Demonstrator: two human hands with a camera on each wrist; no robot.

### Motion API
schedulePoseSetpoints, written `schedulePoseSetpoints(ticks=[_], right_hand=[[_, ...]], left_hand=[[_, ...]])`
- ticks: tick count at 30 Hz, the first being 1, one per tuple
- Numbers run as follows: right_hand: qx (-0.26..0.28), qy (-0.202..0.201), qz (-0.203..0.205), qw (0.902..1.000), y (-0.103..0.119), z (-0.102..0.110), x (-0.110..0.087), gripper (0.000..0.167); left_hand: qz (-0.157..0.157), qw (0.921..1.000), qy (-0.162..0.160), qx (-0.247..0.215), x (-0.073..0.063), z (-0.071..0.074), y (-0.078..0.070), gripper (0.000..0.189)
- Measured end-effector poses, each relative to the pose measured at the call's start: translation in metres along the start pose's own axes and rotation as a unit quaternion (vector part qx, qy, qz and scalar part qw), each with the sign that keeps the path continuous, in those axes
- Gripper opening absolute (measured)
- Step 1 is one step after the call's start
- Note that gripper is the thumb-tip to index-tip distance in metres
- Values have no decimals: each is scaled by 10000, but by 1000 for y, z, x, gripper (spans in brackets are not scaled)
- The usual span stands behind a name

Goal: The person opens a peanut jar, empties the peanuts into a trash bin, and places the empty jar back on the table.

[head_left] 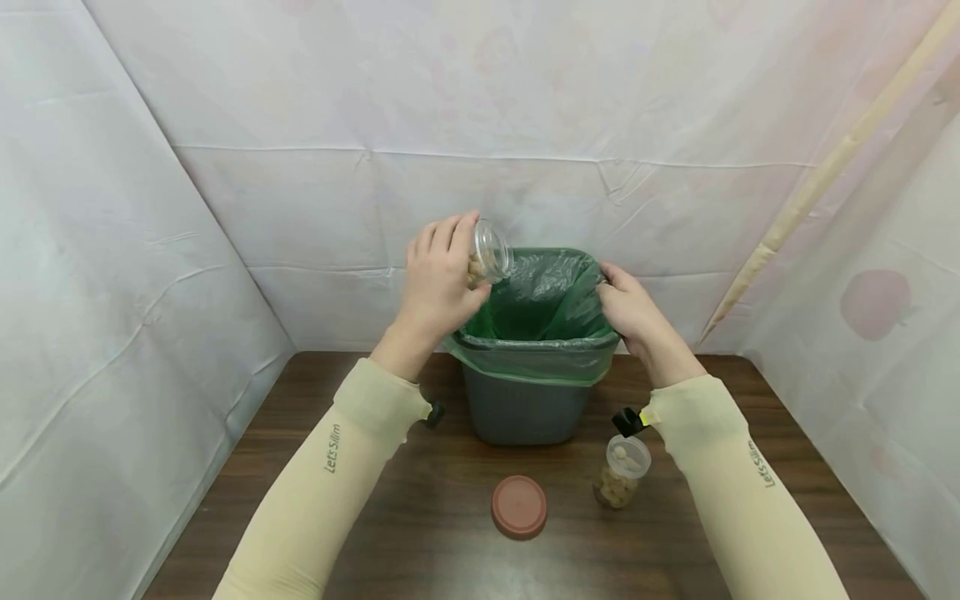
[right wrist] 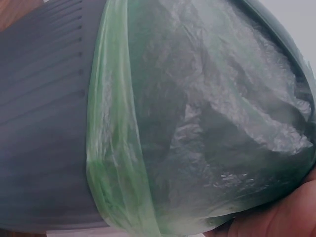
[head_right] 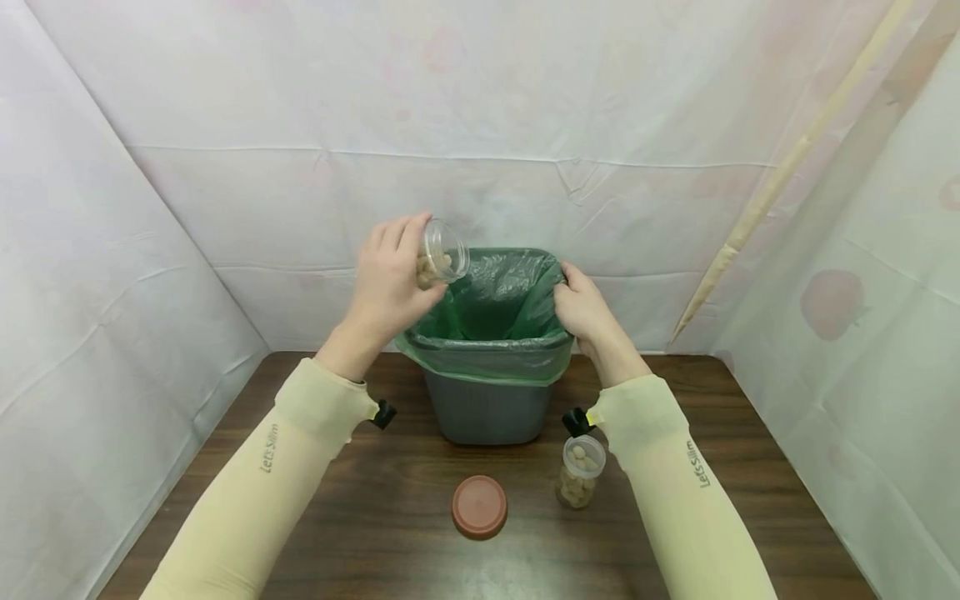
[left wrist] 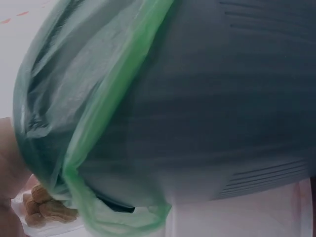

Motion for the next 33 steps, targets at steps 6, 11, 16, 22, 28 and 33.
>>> schedulePoseSetpoints(ticks=[6, 11, 16, 22, 28, 33], right_hand=[[7, -7, 45, 10000, 1, -2, 0, 64], [3, -16, 72, 10000, 2, -4, -1, 64], [-55, 15, 97, 9999, 2, -6, -2, 64], [-49, -44, 103, 9999, 0, -1, -4, 64], [-44, 8, 134, 9999, 0, 0, -5, 64], [-35, -19, 168, 9999, 1, 0, -6, 64]], left_hand=[[-286, 9993, 41, 244, -1, -2, -3, 84], [-645, 9963, 105, 552, -1, -6, -6, 84], [-1013, 9919, 136, 757, -3, -8, -8, 77], [-1339, 9881, 130, 748, -4, -14, -14, 70], [-1420, 9867, 128, 784, -4, -16, -17, 72], [-1560, 9839, 166, 852, -4, -15, -19, 68]])
Point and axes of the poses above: each hand's wrist, its own x-axis towards the middle knuckle, its own z-axis out of the back of the hand, y = z × x, the point moved 3 cm from there along x, towards the middle knuckle, and after that the axes turned 15 degrees about -y, right-handed, at the moved point
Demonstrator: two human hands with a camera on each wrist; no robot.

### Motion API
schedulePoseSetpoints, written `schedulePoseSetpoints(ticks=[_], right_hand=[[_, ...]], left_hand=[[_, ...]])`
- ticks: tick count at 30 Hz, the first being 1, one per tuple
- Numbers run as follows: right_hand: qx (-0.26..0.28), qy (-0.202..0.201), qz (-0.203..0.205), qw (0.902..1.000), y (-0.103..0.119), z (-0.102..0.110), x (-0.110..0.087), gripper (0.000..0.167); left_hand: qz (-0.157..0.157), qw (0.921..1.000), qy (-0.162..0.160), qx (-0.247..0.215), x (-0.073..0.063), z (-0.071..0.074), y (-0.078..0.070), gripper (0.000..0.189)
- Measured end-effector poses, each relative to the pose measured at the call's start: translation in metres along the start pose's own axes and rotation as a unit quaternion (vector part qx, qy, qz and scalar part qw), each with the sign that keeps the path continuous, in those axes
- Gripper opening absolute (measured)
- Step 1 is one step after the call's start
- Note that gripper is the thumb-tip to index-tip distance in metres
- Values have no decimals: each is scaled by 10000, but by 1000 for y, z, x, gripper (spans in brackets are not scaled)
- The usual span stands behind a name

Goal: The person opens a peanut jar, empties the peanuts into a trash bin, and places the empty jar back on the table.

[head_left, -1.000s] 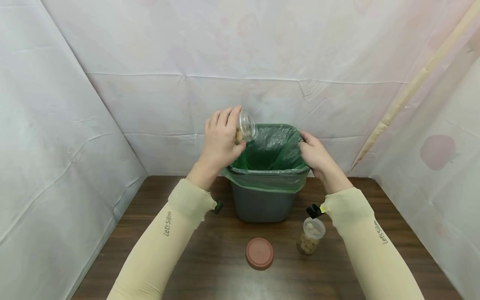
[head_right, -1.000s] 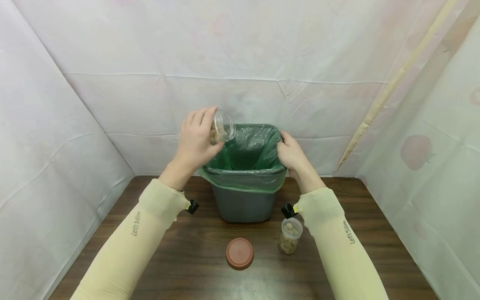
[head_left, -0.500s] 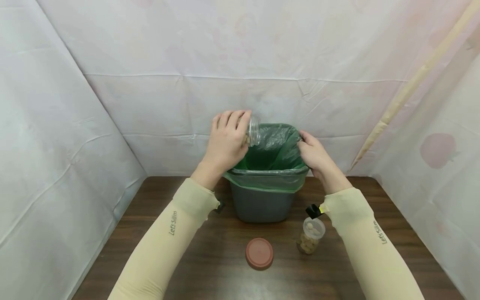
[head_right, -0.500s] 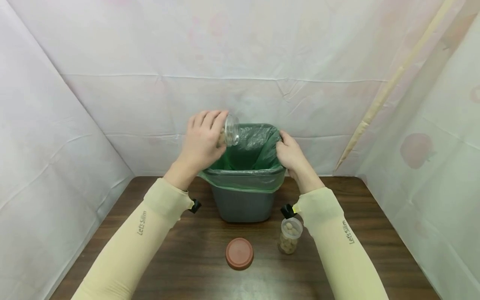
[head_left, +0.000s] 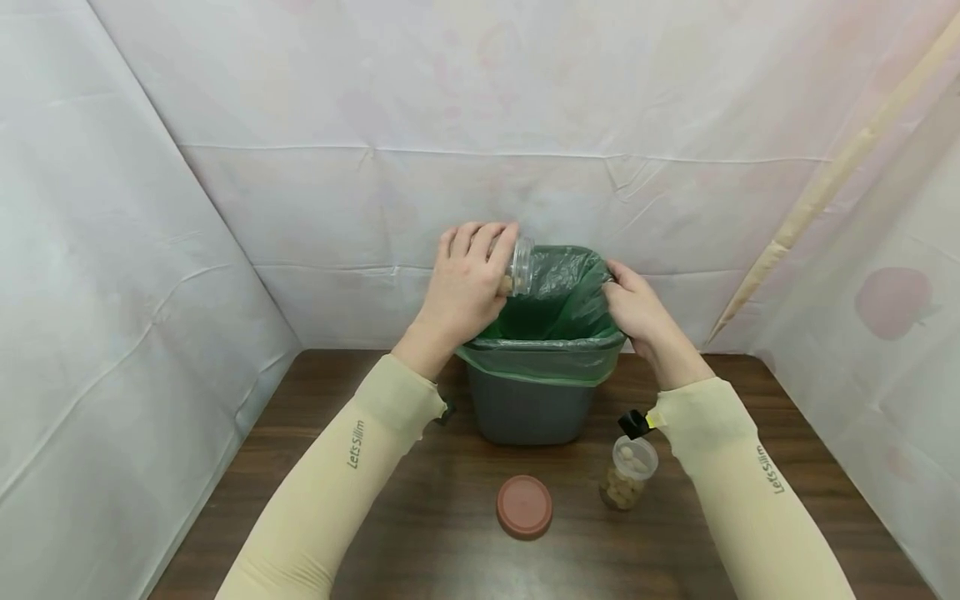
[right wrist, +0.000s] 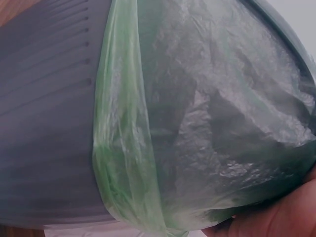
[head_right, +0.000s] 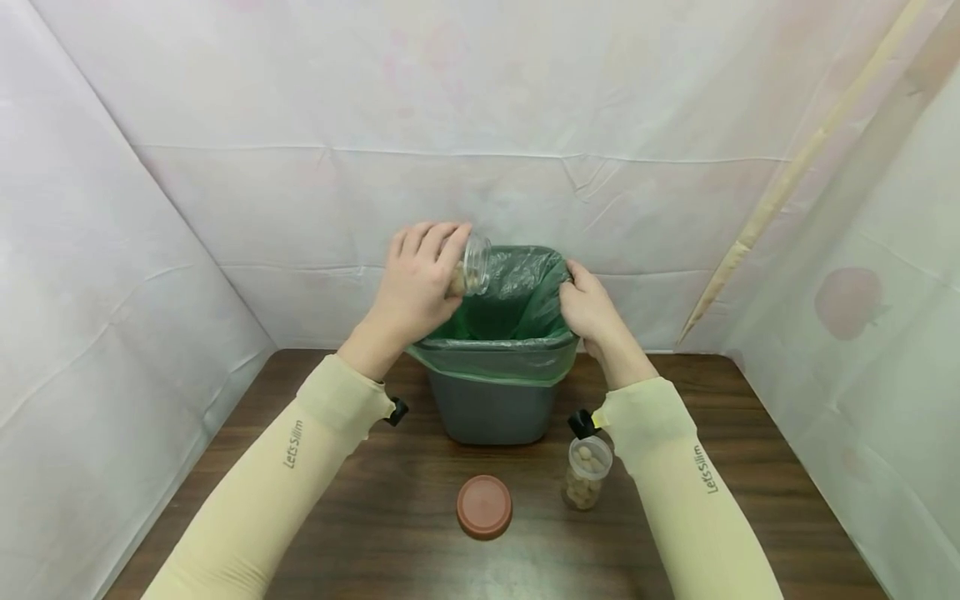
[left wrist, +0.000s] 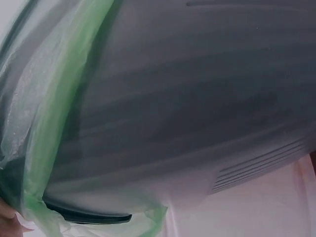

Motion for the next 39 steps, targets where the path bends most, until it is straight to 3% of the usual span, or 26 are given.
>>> schedulePoseSetpoints(ticks=[12, 22, 32, 39], right_hand=[[-1, -1, 33, 10000, 1, -3, -1, 64], [32, 14, 11, 10000, 0, -3, -1, 64], [-4, 20, 10, 10000, -1, -2, 0, 63], [-7, -7, 44, 10000, 0, -1, -1, 64]], left_hand=[[-385, 9988, 61, 308, 0, 2, -3, 70], [-610, 9972, 317, 286, 2, 1, -6, 59], [-732, 9946, 616, 395, 3, 1, -9, 78], [-908, 9940, 488, 364, 5, 1, -12, 54]])
Point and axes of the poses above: each hand's wrist, its own x-axis towards the middle knuckle, its own z-axis out of the back of the hand, y = z × x, the point moved 3 cm from there along x, towards the middle knuckle, and after that the axes turned 15 degrees about -y, right-handed, at the moved point
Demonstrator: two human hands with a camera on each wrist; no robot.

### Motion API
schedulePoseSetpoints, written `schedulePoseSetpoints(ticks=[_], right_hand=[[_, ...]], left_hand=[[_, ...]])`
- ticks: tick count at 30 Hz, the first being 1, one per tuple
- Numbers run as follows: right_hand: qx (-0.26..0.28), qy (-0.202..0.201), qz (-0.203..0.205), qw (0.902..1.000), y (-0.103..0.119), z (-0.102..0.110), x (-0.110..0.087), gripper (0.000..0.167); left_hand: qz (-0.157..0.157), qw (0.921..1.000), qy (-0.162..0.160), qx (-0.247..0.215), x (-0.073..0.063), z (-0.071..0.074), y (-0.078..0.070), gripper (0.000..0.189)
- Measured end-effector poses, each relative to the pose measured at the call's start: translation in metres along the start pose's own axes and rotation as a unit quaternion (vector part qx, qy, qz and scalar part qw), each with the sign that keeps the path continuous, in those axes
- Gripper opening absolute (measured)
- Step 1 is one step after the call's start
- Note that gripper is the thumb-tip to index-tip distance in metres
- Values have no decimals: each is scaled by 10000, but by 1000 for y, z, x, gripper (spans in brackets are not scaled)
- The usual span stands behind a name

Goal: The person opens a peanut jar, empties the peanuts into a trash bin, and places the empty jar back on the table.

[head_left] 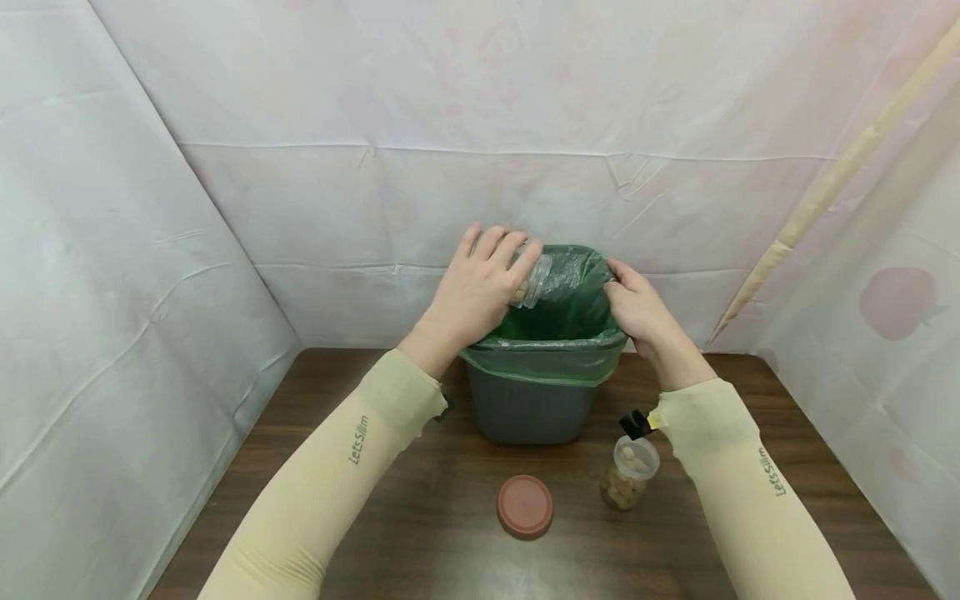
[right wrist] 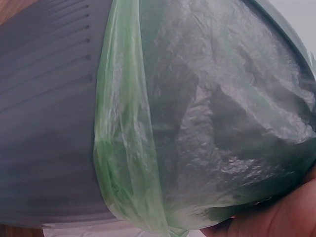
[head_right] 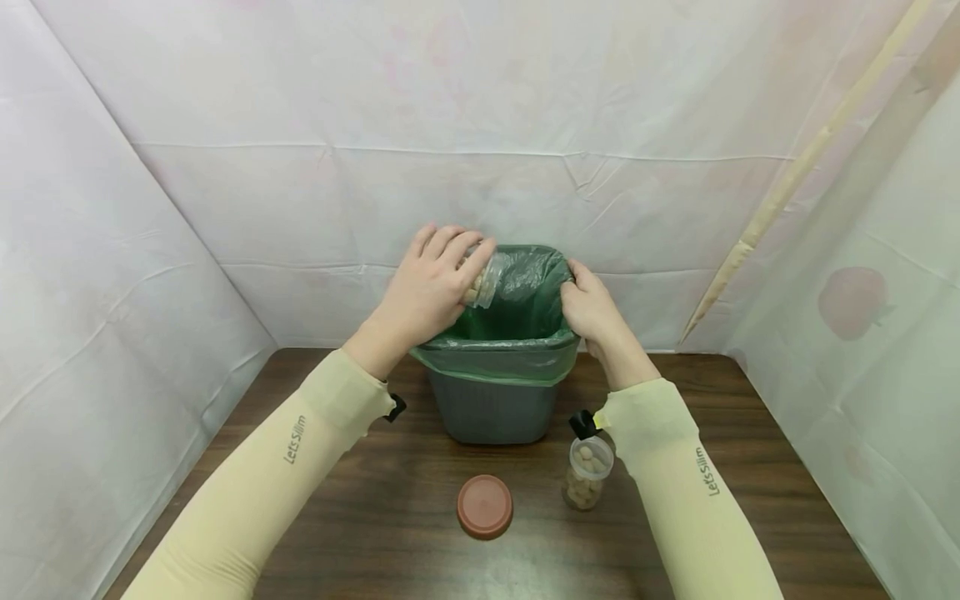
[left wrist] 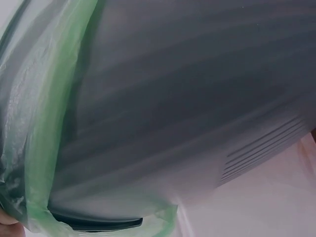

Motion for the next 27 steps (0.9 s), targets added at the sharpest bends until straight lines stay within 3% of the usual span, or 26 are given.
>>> schedulePoseSetpoints(ticks=[11, 27], right_hand=[[-27, 52, 10, 10000, -1, 1, 0, 64], [-43, 67, 39, 10000, -2, 1, 0, 63]], left_hand=[[-243, 9997, 39, 32, 1, -3, -4, 50], [-439, 9979, 463, -52, 3, -4, -7, 58]])
Point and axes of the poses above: each hand's wrist, its own x-axis towards the middle knuckle, its own z-axis out of the back of the hand, y = z × x, the point moved 3 cm from there along x, towards the middle knuckle, and after that the axes turned 15 degrees about -y, right-handed, at the moved point
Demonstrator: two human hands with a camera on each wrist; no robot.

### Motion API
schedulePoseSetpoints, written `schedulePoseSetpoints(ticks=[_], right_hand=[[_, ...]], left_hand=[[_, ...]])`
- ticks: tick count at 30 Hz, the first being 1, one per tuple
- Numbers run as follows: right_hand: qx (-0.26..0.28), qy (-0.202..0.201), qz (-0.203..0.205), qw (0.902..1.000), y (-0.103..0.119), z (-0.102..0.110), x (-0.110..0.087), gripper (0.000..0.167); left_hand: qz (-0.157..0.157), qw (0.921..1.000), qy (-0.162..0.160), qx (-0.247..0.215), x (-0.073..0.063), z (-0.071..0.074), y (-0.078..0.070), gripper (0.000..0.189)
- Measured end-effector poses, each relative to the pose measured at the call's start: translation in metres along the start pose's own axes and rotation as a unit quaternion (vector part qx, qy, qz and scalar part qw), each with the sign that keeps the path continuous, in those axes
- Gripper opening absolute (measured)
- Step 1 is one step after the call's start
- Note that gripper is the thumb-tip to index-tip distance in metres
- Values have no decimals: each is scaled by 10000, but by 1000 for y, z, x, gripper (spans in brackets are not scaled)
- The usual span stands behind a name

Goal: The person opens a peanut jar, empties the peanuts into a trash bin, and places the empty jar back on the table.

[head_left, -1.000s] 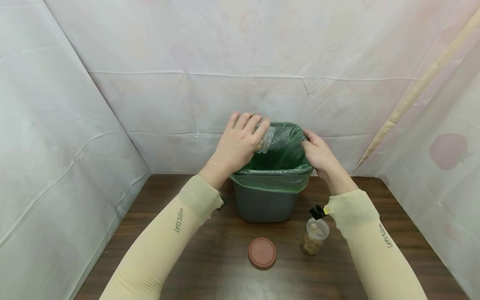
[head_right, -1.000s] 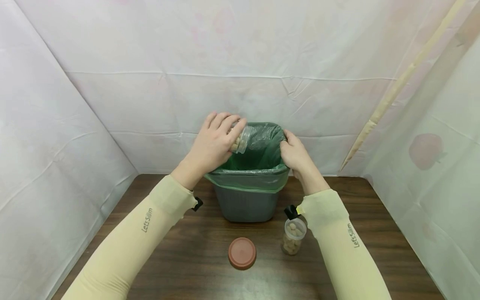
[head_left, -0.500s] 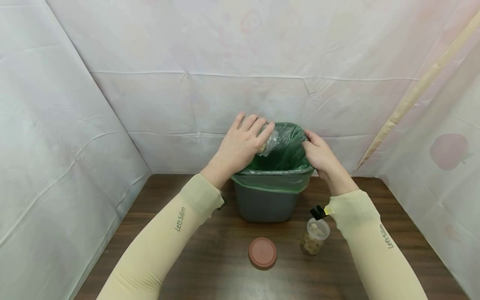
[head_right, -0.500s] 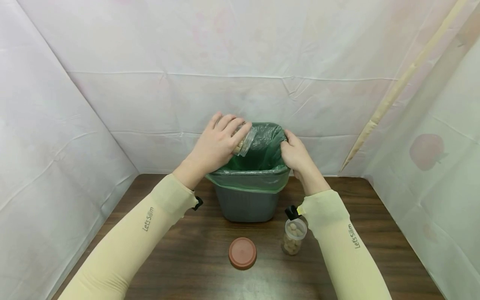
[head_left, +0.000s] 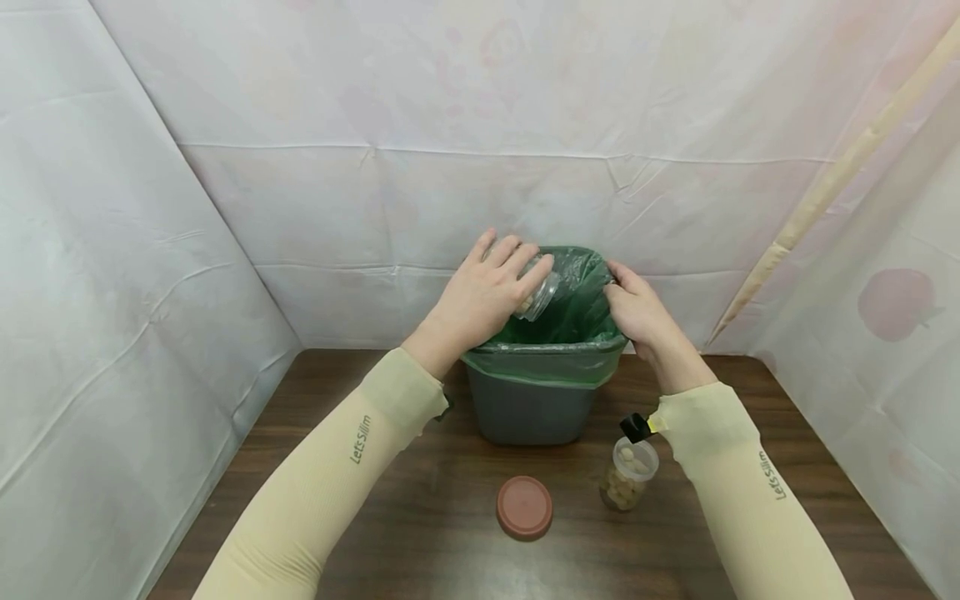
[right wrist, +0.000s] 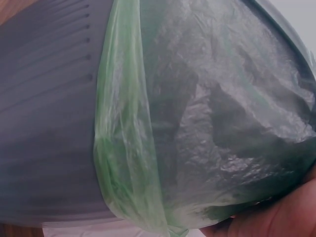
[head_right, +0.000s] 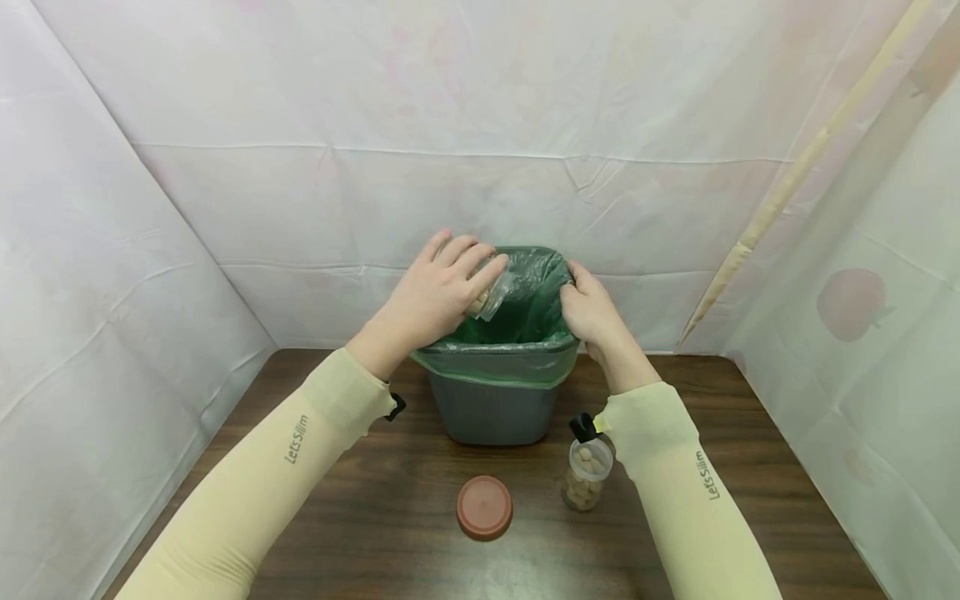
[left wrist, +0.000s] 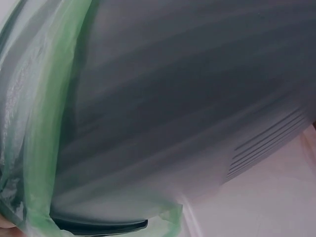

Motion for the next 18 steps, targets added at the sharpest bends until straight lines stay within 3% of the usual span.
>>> schedulePoseSetpoints(ticks=[13, 18], right_hand=[[10, -46, 20, 10000, 2, 2, -4, 64], [20, -67, 1, 10000, 3, 2, -4, 64]], left_hand=[[-95, 9998, -134, 146, 2, 2, -2, 57], [-166, 9995, -226, 127, 2, 2, -3, 69]])
Point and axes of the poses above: each hand's wrist, its own x-axis towards the middle knuckle, its own z-axis out of the back of the hand, y = z × x, the point moved 3 cm from there along x, towards the middle knuckle, and after that the axes turned 15 degrees about -y, right-handed, at the moved point
